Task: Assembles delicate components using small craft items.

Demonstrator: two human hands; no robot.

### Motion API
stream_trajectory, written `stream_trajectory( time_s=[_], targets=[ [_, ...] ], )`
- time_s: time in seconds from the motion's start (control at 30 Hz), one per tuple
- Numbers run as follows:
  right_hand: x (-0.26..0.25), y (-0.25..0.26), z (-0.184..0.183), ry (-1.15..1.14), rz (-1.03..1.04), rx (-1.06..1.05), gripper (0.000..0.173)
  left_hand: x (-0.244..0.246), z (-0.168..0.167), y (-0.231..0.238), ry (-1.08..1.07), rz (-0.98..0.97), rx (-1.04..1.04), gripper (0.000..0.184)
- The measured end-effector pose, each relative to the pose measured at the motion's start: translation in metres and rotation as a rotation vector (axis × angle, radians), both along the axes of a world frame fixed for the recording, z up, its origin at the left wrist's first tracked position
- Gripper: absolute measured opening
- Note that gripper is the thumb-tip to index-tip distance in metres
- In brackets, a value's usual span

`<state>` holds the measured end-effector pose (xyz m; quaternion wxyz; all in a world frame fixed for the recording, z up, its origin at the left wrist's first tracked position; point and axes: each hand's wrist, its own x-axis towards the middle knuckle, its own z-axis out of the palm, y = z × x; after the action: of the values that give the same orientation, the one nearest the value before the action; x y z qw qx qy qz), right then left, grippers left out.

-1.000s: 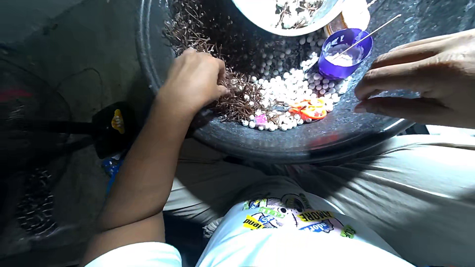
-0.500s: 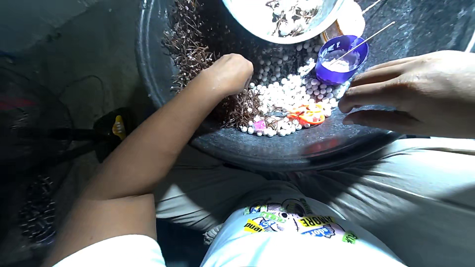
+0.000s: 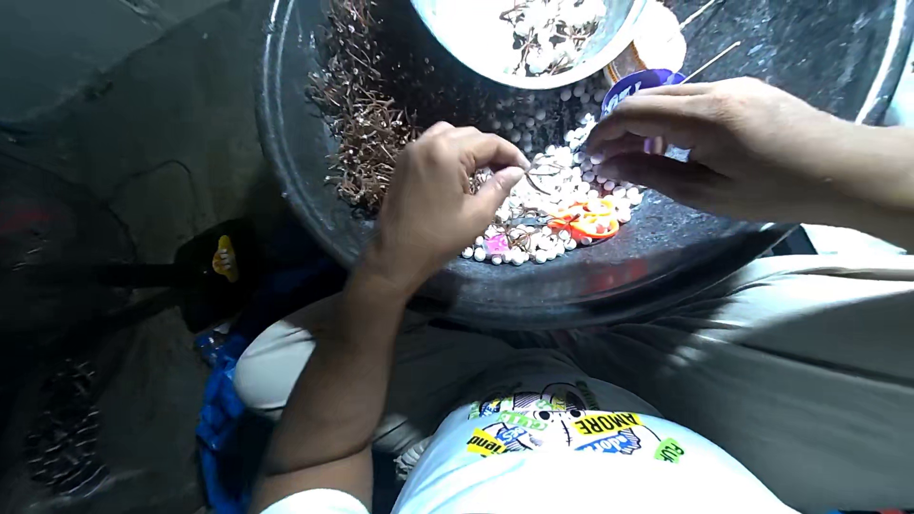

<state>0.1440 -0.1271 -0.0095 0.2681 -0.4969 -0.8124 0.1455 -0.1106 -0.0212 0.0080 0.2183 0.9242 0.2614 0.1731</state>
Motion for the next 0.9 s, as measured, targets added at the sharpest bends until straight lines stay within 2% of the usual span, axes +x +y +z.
stream_trajectory(
  time_s=[0.17,0.47,0.6,0.73,0.8,0.87,0.9],
  targets=[
    [-0.015,0.002,-0.003,0.004,-0.013,-0.009,0.023,0.013,-0.010,-0.021,-0.186,-0.049,0.002,0.013],
    [-0.011,0.001,-0.004,-0.088,0.063,0.140,0.025,0.014,-0.016,-0.024,-0.162,-0.048,0.120,0.014],
    [-0.003,0.000,0.006,-0.120,0.036,0.160,0.026,0.014,-0.016,-0.024,-0.175,-0.015,0.158,0.013],
    [0.024,-0.006,0.016,-0.052,-0.198,0.042,0.030,0.003,-0.019,-0.017,-0.213,0.068,0.094,0.012],
    [0.016,-0.008,0.010,-0.067,-0.142,-0.049,0.038,0.005,-0.019,-0.021,-0.265,0.076,0.015,0.013],
    [0.007,-0.008,-0.004,-0.130,0.022,-0.157,0.046,0.009,-0.018,-0.022,-0.294,0.060,-0.034,0.012],
    [0.006,-0.007,-0.010,-0.176,0.086,-0.192,0.042,0.009,-0.018,-0.021,-0.301,0.057,-0.060,0.012]
  ],
)
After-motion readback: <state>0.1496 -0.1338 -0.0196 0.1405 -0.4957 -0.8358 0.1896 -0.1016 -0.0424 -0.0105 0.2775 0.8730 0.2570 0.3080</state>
